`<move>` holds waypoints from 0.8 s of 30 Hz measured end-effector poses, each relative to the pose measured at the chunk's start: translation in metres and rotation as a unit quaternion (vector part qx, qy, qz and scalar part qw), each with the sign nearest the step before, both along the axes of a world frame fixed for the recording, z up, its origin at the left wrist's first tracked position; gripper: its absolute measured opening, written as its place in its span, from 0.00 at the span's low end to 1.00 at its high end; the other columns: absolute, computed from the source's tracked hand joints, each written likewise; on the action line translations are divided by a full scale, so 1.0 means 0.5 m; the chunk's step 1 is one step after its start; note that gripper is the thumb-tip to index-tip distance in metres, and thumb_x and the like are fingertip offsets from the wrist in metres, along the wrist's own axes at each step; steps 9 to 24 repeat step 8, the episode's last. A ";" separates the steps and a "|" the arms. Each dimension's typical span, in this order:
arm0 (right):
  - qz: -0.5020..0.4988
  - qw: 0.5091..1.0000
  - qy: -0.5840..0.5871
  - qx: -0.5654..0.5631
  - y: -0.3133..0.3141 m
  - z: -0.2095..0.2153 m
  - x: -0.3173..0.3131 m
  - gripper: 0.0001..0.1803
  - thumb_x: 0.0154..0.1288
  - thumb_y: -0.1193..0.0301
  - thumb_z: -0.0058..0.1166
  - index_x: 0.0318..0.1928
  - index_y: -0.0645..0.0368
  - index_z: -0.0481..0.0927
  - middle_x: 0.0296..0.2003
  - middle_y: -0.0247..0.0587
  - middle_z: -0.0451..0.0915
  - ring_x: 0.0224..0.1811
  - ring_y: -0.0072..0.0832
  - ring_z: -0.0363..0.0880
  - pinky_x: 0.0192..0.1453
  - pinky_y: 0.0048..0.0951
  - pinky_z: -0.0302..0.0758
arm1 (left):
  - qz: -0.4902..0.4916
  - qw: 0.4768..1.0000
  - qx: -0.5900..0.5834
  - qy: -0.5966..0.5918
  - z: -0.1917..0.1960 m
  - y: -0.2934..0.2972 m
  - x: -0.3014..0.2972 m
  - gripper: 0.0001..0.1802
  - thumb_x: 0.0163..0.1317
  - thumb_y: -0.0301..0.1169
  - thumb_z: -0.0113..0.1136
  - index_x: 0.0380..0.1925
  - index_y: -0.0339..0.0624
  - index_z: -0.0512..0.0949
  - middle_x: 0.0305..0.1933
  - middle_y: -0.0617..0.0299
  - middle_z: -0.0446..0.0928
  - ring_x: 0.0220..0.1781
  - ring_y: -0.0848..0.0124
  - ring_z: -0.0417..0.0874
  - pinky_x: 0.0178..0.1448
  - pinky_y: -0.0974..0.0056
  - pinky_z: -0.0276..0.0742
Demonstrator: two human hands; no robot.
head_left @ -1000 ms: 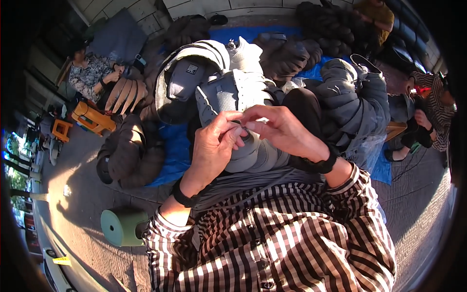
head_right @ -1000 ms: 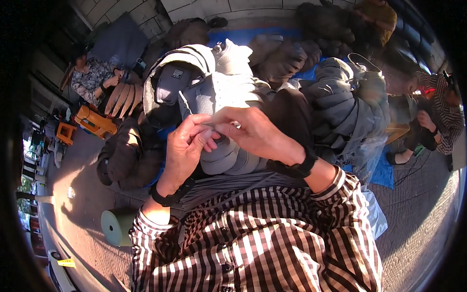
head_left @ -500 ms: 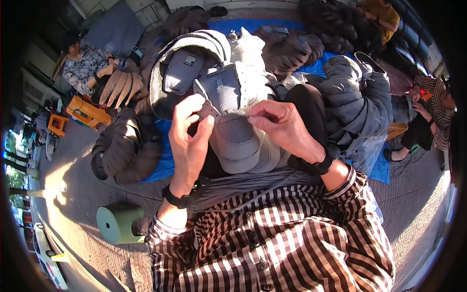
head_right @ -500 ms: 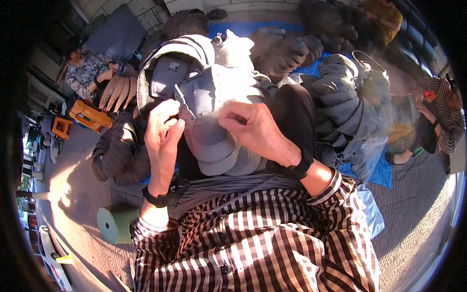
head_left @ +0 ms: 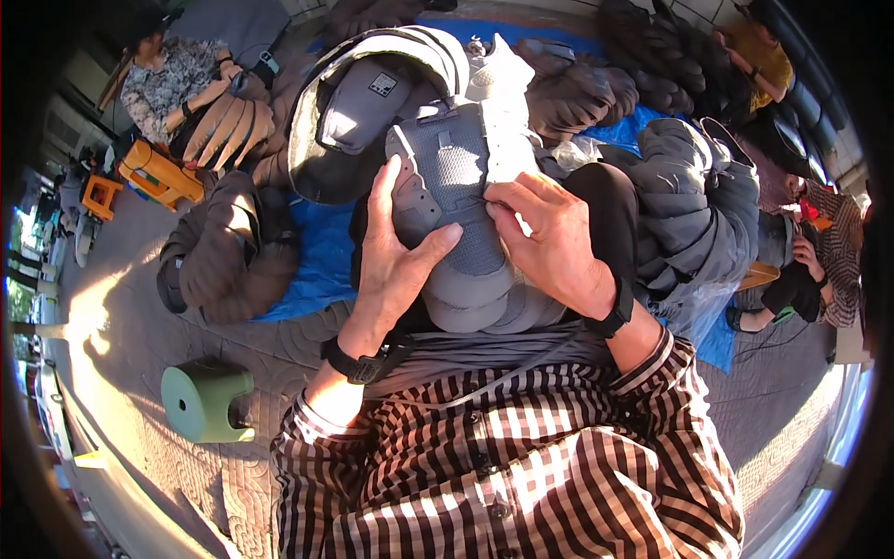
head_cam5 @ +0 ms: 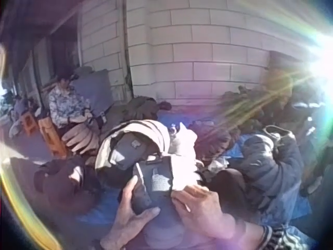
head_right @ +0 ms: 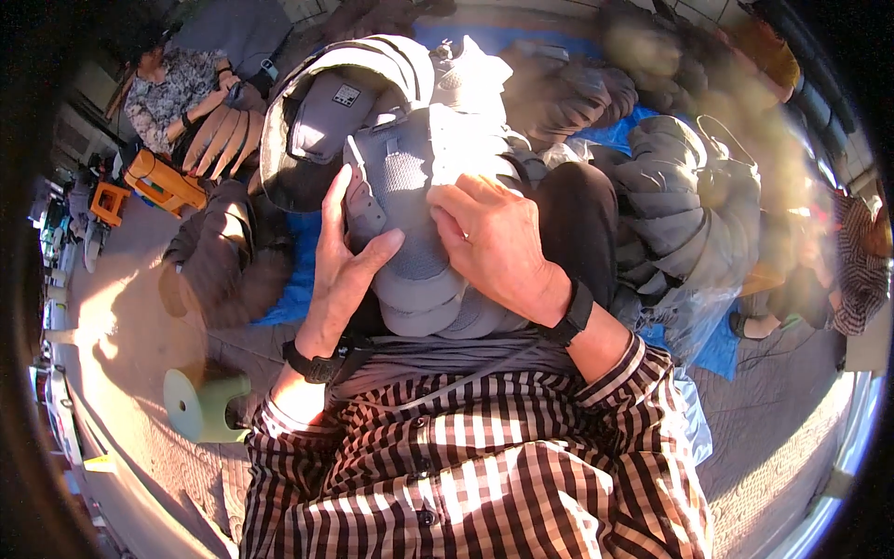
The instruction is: The recorder is lacing a grey sneaker while sitting with other workers on a sidewalk.
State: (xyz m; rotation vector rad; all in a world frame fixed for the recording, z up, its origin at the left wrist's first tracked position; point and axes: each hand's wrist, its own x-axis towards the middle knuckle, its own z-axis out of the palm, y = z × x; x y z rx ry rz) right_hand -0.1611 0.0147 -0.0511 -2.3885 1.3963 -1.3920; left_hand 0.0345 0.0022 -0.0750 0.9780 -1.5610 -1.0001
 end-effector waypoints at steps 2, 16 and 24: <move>0.003 1.000 0.013 -0.018 -0.002 0.000 -0.002 0.07 0.53 0.77 0.58 0.34 0.56 0.78 0.26 0.39 0.74 0.29 0.39 0.77 0.31 0.37 0.73 | 0.000 1.000 0.010 0.004 -0.003 0.001 -0.001 0.53 0.50 0.39 0.72 0.70 0.39 0.49 0.71 0.46 0.55 0.72 0.58 0.57 0.74 0.57 0.53; 0.003 0.990 0.124 -0.064 -0.002 0.018 0.001 0.09 0.50 0.78 0.58 0.34 0.58 0.77 0.30 0.39 0.75 0.34 0.37 0.75 0.39 0.37 0.72 | -0.006 1.000 0.005 -0.012 -0.008 0.000 0.003 0.54 0.51 0.40 0.72 0.72 0.45 0.48 0.73 0.47 0.52 0.74 0.57 0.54 0.75 0.56 0.50; 0.003 0.990 0.124 -0.064 -0.002 0.018 0.001 0.09 0.50 0.78 0.58 0.34 0.58 0.77 0.30 0.39 0.75 0.34 0.37 0.75 0.39 0.37 0.72 | -0.006 1.000 0.005 -0.012 -0.008 0.000 0.003 0.54 0.51 0.40 0.72 0.72 0.45 0.48 0.73 0.47 0.52 0.74 0.57 0.54 0.75 0.56 0.50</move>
